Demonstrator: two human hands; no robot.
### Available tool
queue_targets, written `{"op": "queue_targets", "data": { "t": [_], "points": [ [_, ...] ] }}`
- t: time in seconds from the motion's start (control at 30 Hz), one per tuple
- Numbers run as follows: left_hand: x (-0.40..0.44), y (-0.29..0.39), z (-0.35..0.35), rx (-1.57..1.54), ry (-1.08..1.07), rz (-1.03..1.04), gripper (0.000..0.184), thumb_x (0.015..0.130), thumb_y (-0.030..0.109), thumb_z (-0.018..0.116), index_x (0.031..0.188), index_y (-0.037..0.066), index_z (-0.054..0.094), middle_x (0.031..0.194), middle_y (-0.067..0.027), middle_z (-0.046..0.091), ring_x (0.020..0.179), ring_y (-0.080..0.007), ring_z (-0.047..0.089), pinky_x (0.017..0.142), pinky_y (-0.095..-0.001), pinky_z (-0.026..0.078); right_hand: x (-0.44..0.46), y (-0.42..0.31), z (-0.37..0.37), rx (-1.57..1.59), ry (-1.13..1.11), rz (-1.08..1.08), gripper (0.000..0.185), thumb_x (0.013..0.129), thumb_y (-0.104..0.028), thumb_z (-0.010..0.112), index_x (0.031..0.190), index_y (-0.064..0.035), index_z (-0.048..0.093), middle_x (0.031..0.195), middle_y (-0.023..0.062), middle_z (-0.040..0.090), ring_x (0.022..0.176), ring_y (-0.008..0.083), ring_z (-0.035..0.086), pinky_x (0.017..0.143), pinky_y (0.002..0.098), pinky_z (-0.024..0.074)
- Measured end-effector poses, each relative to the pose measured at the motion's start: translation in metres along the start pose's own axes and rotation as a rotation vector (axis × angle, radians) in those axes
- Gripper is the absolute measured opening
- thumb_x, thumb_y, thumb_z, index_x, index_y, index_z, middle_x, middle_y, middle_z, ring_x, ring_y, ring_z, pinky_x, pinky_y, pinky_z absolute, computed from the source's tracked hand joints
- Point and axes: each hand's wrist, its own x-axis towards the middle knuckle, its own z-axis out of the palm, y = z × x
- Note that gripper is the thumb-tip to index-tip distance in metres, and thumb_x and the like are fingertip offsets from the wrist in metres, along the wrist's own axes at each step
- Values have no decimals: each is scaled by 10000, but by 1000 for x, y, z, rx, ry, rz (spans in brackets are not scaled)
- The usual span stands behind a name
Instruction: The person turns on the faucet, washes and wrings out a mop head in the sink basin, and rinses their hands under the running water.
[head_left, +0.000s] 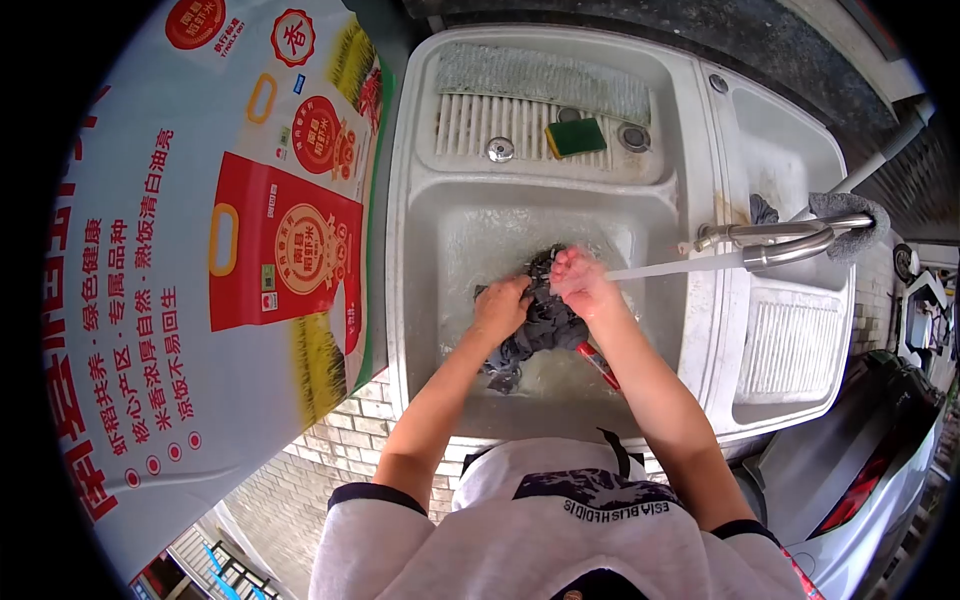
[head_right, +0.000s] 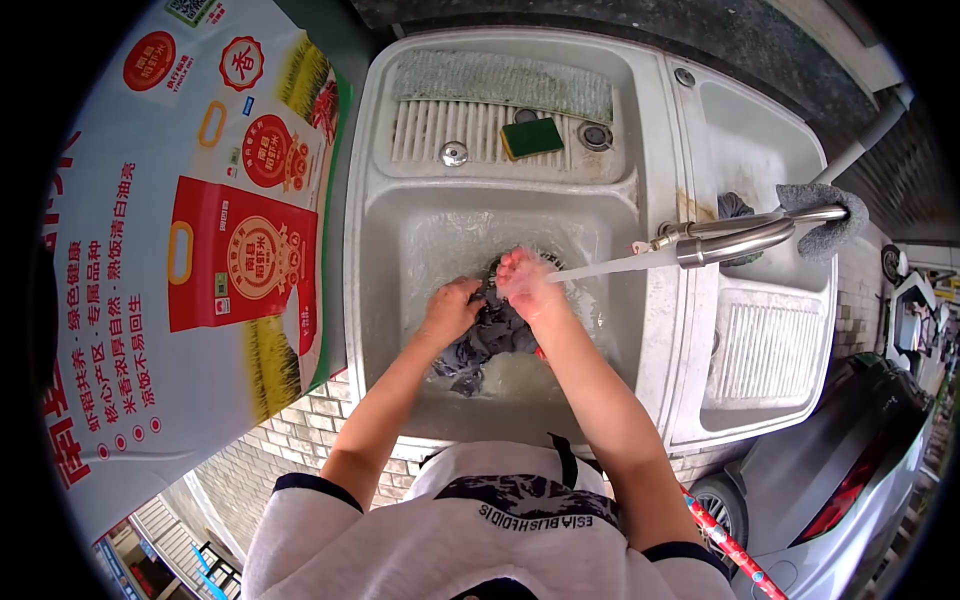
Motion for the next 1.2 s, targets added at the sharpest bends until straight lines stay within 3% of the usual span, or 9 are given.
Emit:
{"op": "queue_targets", "data": {
  "t": [0.2, 0.37, 0.43, 0.57, 0.8, 0.9, 0.97, 1.1, 1.2],
  "points": [
    [22, 23, 13, 255, -27, 82, 168, 771, 147, 580, 886, 24, 574, 884, -147, 586, 865, -373, 585, 750, -440, 487, -26, -15, 28, 155, -26, -25, 87, 776, -29, 500, 839, -51, 556, 814, 83, 564, 708, 206, 531, 647, 323, 459],
    [50, 56, 28, 15, -194, 82, 414, 782, 185, 584, 1172, 95, 479, 1105, -163, 553, 1022, -336, 543, 832, -424, 468, -52, -26, -10, -243, 9, -252, 214, 853, -126, 507, 1045, -49, 562, 954, 118, 589, 754, 224, 581, 686, 360, 482],
    [53, 52, 32, -197, -83, 154, 529, 798, 226, 592, 1290, 163, 409, 1257, -166, 478, 1165, -314, 463, 925, -464, 415, -61, -14, -44, -935, 299, -340, 264, 828, -170, 553, 1060, -43, 551, 964, 142, 575, 737, 234, 592, 689, 369, 486],
    [41, -4, 57, 299, -331, 72, 603, 841, 298, 575, 1370, 318, 287, 1473, -78, 145, 1369, -238, 106, 1000, -664, 128, -90, 39, -109, -2228, 317, -281, 332, 741, -176, 606, 1017, -10, 527, 1025, 187, 557, 786, 363, 598, 761, 423, 482],
    [17, -39, 63, 72, -14, -84, 526, 839, 236, 577, 1325, 286, 383, 1456, -102, 189, 1354, -284, 141, 1005, -572, 180, -95, 35, -130, -2049, 139, 24, 266, 714, -134, 596, 929, 0, 517, 760, 191, 585, 757, 332, 615, 681, 433, 477],
    [-14, -61, 49, -94, 409, -452, 410, 868, 347, 502, 1257, 224, 462, 1317, -146, 348, 1192, -337, 340, 984, -497, 227, -139, 3, -72, -1851, -6, 114, 219, 729, -104, 595, 911, -7, 521, 646, 131, 541, 599, 233, 574, 555, 368, 445],
    [-42, -128, 76, -405, 379, -711, 498, 861, 468, 459, 1286, 211, 427, 1333, -131, 337, 1194, -333, 340, 961, -534, 237, -177, -22, -14, -1621, 0, 344, 181, 761, -60, 592, 919, -10, 519, 614, 51, 496, 492, 127, 486, 473, 280, 393],
    [-70, -74, 95, -1337, 144, -1290, 700, 810, 607, 443, 1349, 175, 329, 1410, -90, 303, 1267, -344, 294, 933, -674, 215, -225, -49, 39, -1335, 33, 362, 180, 770, -31, 602, 928, -6, 520, 614, 16, 464, 464, 82, 429, 431, 243, 343],
    [-61, -54, 119, -1974, -232, -877, 679, 827, 566, 447, 1326, 110, 377, 1357, -103, 394, 1261, -314, 344, 995, -564, 282, -253, -61, 80, -1123, 47, 386, 201, 798, 9, 582, 991, -8, 530, 629, -16, 464, 467, 57, 402, 430, 214, 312]
  ]
}}
